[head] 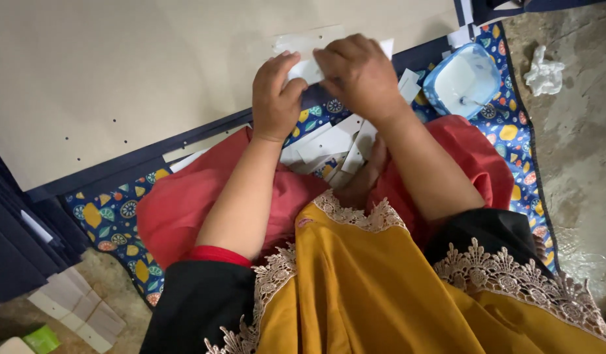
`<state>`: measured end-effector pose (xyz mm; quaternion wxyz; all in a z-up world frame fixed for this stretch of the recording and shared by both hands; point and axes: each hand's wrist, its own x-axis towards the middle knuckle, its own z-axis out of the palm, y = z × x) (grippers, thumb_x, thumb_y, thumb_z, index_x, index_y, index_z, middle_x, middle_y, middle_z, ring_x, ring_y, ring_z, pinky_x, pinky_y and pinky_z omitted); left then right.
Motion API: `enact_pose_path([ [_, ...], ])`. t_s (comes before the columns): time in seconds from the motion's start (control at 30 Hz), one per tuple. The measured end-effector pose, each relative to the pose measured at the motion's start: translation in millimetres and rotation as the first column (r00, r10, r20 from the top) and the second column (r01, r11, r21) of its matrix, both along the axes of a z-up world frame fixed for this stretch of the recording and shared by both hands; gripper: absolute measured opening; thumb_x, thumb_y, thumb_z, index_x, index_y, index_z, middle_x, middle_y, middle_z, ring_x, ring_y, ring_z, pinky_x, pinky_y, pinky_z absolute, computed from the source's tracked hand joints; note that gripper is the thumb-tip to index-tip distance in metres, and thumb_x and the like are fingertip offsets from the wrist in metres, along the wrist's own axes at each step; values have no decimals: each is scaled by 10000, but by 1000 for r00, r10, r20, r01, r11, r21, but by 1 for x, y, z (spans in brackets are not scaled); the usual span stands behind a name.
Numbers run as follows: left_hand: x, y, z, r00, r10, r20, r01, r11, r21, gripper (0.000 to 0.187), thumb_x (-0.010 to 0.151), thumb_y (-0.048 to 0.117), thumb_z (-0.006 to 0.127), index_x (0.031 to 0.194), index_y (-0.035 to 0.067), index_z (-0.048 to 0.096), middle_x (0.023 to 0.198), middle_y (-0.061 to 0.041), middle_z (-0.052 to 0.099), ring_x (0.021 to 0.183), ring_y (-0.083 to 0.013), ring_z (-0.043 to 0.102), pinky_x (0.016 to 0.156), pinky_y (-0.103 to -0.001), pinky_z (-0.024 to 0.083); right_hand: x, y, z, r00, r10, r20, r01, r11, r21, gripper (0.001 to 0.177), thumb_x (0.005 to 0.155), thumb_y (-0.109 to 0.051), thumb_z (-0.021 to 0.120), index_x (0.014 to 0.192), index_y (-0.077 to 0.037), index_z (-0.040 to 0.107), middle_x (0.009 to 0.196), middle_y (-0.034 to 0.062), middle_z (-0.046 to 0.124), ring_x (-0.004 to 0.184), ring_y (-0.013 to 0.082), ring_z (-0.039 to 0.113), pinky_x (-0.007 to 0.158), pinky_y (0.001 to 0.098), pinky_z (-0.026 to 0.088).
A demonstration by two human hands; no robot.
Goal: The person assembles paper bags by applying adhesive to white structural strips, pressing them onto blue paper sheets, and folding the sheets to form the bags.
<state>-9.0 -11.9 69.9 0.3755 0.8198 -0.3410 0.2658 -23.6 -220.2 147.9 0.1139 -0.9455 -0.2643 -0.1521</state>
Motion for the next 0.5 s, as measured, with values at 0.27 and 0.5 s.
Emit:
enact_pose_path([
  [0.27,7,13,-4,982,118,-148,-114,993,34,122,928,84,791,865,94,686,1232,-51,677,1109,-287,657,1011,-475,504,13,-34,-26,999,16,-45,-15,999,36,509,923,-224,869,1388,-105,698,1276,96,724,1145,347,634,955,526,434],
  [0.5,13,25,-33,934,172,-313,-145,983,109,292,761,152,931,1000,119,766,1103,-32,781,1051,-275,708,920,-438,502,10,-83,-77,974,-122,-189,123,992,-3,532,847,-108,928,1341,-75,735,1279,107,728,1186,365,598,990,523,401],
])
